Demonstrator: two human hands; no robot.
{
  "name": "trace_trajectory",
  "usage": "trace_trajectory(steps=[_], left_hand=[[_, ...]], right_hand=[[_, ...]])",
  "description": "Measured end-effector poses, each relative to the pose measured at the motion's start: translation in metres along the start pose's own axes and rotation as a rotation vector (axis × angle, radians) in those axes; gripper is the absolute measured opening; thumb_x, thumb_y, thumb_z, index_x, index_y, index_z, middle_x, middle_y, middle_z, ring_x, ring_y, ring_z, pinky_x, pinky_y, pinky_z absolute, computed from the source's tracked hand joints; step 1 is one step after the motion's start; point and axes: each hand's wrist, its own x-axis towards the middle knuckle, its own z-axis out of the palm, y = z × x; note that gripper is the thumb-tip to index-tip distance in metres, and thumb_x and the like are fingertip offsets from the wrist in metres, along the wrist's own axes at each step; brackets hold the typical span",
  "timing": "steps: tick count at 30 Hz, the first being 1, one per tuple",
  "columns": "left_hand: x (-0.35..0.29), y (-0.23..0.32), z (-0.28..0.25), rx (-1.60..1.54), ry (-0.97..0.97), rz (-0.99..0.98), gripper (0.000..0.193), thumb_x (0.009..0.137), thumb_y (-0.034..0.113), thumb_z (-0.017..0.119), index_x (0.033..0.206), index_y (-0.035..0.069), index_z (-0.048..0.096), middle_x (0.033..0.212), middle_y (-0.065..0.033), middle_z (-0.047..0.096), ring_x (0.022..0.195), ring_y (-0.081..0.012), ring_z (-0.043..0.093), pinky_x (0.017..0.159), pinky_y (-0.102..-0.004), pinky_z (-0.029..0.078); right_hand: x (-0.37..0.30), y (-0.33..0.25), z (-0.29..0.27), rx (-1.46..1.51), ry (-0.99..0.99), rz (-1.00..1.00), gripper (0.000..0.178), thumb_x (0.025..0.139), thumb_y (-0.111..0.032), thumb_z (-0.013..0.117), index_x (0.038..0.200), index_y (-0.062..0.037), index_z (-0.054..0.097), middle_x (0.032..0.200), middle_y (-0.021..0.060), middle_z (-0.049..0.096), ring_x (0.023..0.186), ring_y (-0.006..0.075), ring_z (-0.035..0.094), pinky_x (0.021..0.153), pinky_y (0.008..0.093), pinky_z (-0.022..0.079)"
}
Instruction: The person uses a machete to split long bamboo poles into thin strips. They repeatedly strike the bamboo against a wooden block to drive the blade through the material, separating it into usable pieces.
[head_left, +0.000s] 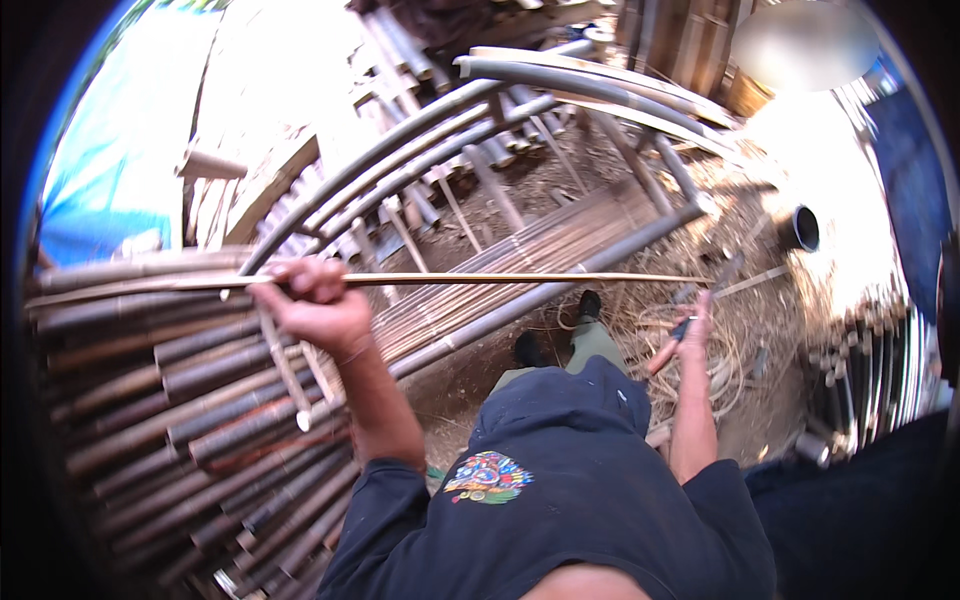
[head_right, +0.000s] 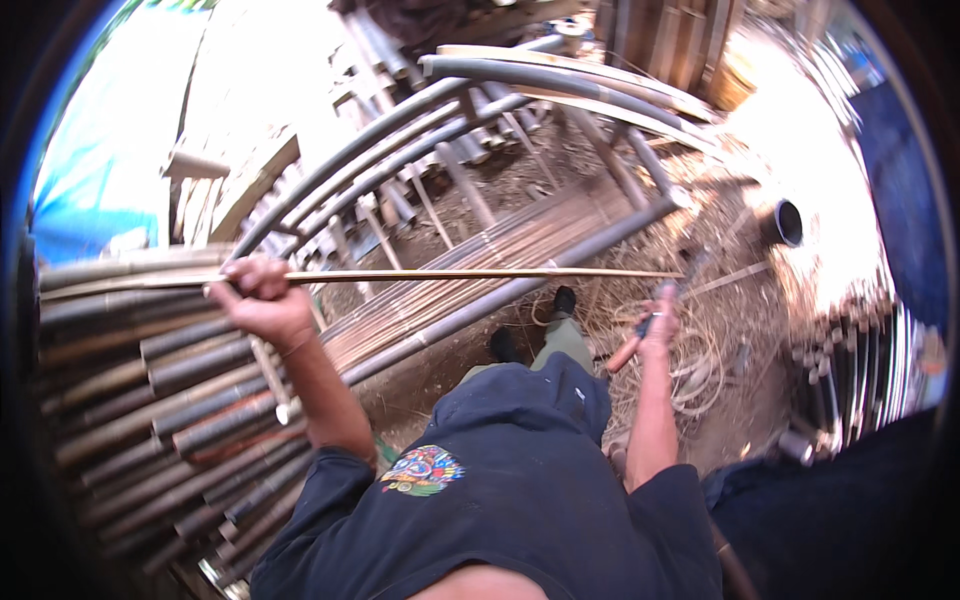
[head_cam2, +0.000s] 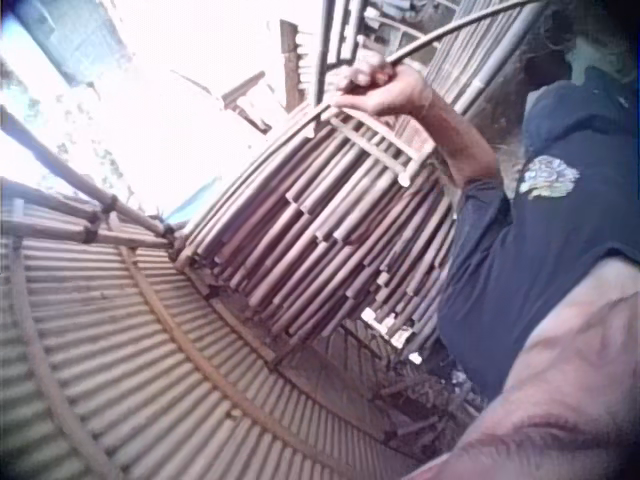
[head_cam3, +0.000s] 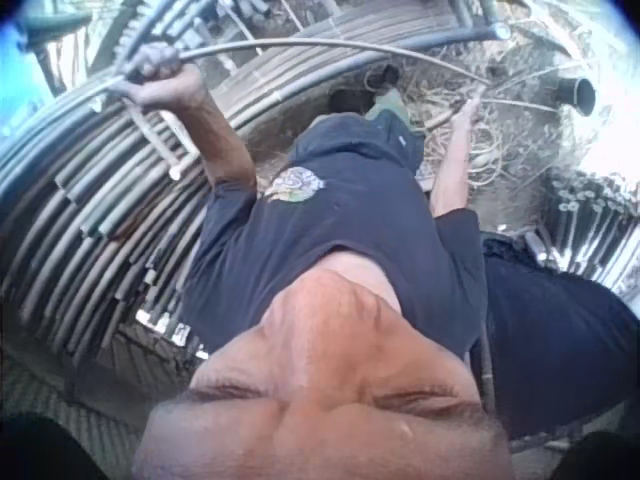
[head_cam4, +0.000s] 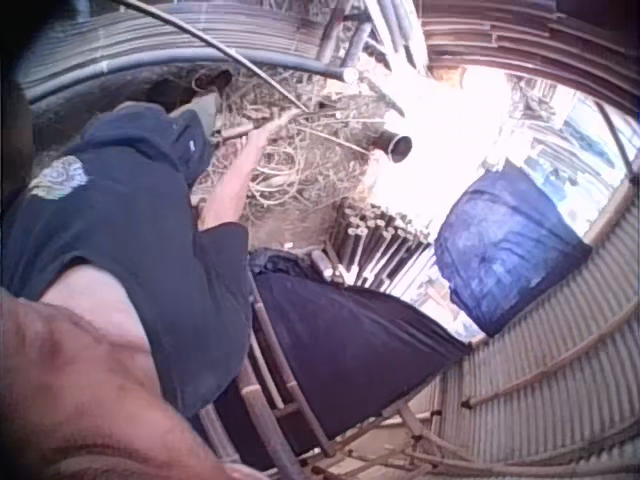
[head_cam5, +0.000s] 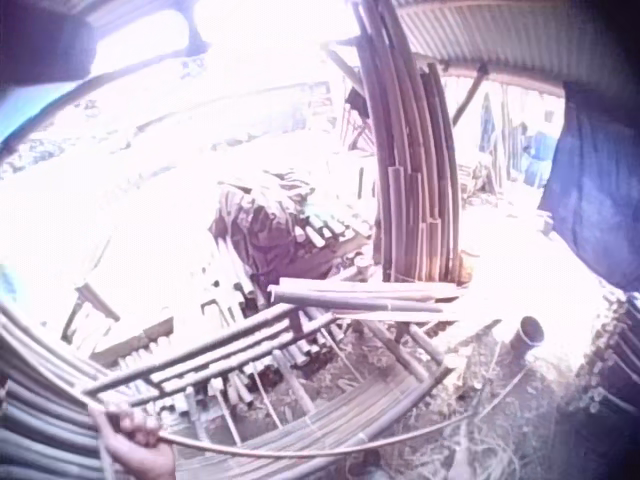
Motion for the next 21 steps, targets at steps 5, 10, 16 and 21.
trace_trajectory(steps=[5,10,16,21], left_hand=[[0.0,-0.089,-0.094,-0.103,0.475,-0.152,0.049,0.093,0.061,0.044,0.068,0.018,0.047,0.054,0.0062,0.04,0.038,-0.0069,0.028,0.038,-0.0231,0.025],[-0.001,-0.143,-0.181,-0.223,0.923,-0.234,0.047,0.094,0.059,0.042,0.072,0.018,0.046,0.058,0.0031,0.039,0.041,-0.0088,0.031,0.038,-0.024,0.026],[0.017,-0.17,-0.257,-0.247,1.151,-0.249,0.045,0.095,0.056,0.042,0.077,0.015,0.043,0.056,0.0021,0.034,0.041,-0.0097,0.031,0.036,-0.0239,0.026],[0.057,-0.172,-0.297,-0.19,1.245,-0.422,0.046,0.096,0.056,0.039,0.077,0.014,0.042,0.053,0.0029,0.032,0.041,-0.0094,0.03,0.035,-0.0234,0.026]], right_hand=[[0.029,-0.111,0.072,-0.066,0.177,-0.309,0.054,0.078,-0.049,0.073,0.094,0.0007,0.059,0.087,0.0072,0.058,0.06,0.0199,0.056,0.053,0.0318,0.049],[0.149,-0.186,0.061,-0.224,0.249,-0.739,0.049,0.071,-0.037,0.084,0.083,0.002,0.056,0.068,0.0097,0.059,0.053,0.0172,0.055,0.046,0.0285,0.048],[0.094,-0.192,0.147,-0.443,0.566,-0.831,0.048,0.066,-0.033,0.088,0.07,0.0017,0.054,0.063,0.0115,0.06,0.048,0.0171,0.055,0.041,0.0275,0.045],[0.103,-0.173,0.155,-0.124,0.065,-0.683,0.029,0.081,-0.023,0.077,0.085,0.0001,0.06,0.072,0.0081,0.061,0.053,0.0143,0.053,0.046,0.025,0.046]])
